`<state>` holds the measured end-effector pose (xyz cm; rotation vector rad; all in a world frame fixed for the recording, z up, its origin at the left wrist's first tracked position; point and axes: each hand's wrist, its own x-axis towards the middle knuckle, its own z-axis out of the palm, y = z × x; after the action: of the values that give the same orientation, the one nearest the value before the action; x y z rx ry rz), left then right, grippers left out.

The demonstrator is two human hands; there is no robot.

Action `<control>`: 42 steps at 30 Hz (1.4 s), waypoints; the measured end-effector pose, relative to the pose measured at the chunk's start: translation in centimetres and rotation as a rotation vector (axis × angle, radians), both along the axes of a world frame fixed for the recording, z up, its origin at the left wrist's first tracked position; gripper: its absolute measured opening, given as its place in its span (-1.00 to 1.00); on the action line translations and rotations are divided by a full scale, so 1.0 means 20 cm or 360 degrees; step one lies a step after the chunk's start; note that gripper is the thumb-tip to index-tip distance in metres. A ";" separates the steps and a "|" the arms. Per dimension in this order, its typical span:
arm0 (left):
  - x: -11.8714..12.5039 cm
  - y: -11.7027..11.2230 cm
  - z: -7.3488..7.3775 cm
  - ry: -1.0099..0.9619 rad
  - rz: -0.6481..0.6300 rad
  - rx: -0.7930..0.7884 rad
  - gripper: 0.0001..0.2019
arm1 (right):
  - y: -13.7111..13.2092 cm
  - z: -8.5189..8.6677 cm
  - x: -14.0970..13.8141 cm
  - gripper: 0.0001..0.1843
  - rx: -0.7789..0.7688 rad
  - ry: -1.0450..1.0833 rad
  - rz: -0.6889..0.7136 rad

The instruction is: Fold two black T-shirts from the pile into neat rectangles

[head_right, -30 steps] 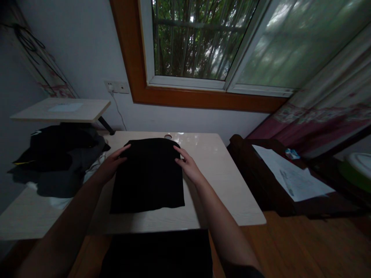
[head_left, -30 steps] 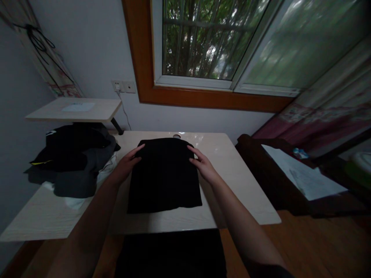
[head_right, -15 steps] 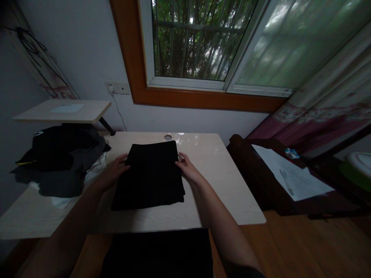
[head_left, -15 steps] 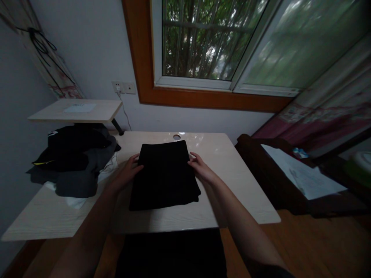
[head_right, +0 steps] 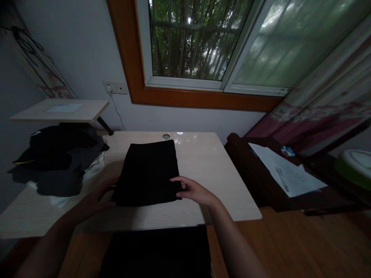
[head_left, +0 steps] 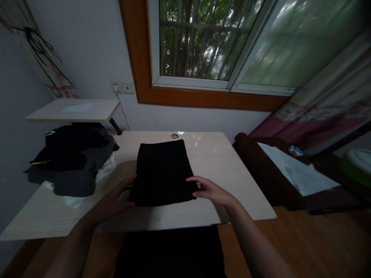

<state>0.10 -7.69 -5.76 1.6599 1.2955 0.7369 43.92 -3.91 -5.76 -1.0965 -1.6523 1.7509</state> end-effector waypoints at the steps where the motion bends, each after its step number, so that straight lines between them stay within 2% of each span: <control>1: 0.00 -0.02 0.00 0.0003 -0.0019 0.0043 -0.13 | -0.01 0.01 -0.01 -0.44 0.0069 -0.0023 -0.0090; 5: 0.05 -0.05 -0.01 0.0028 -0.0076 0.0047 -0.03 | -0.03 0.05 -0.05 -0.60 0.0295 -0.0089 -0.0336; 9: 0.09 -0.06 -0.04 0.0073 -0.0077 -0.0048 -0.13 | -0.04 0.09 -0.07 -0.68 0.0434 -0.0168 -0.0360; 11: 0.09 -0.06 -0.05 0.0050 -0.0017 -0.0036 -0.24 | -0.05 0.09 -0.07 -0.71 0.0485 -0.0207 -0.0381; 14: 0.07 -0.08 -0.05 -0.0027 0.0177 0.0086 -0.38 | -0.06 0.09 -0.06 -0.74 0.0529 -0.0221 -0.0461; 18: 0.07 -0.10 -0.04 -0.0013 0.0334 0.0236 -0.47 | -0.08 0.09 -0.03 -0.77 0.0559 -0.0233 -0.0482; 22: 0.10 -0.10 -0.06 0.0032 0.0186 0.0111 -0.46 | -0.10 0.08 -0.02 -0.70 0.0216 -0.0273 -0.0316; 25: 0.10 -0.10 -0.08 0.0088 -0.0033 -0.0098 -0.42 | -0.09 0.06 0.00 -0.66 -0.0076 -0.0341 -0.0081; 27: 0.08 -0.09 -0.09 0.0106 -0.0108 -0.0205 -0.39 | -0.07 0.03 0.03 -0.68 -0.0184 -0.0398 0.0082; 32: 0.03 -0.07 -0.07 0.0067 -0.0228 -0.0404 -0.41 | -0.01 -0.02 0.08 -0.77 -0.0269 -0.0501 0.0347; 36: 0.03 -0.04 -0.05 0.0136 -0.0222 -0.0438 -0.51 | 0.03 -0.04 0.10 -0.77 -0.0346 -0.0527 0.0429; 40: 0.05 -0.01 -0.03 0.0269 -0.0224 -0.0638 -0.49 | 0.06 -0.04 0.09 -0.81 -0.0455 -0.0571 0.0476; 42: 0.05 0.02 -0.01 0.0383 -0.0235 -0.0570 -0.54 | 0.07 -0.03 0.08 -0.86 -0.0453 -0.0578 0.0461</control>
<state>1.15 -7.39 -6.02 1.5586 1.3608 0.2040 45.55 -2.58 -6.40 -1.4321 -1.8922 2.1200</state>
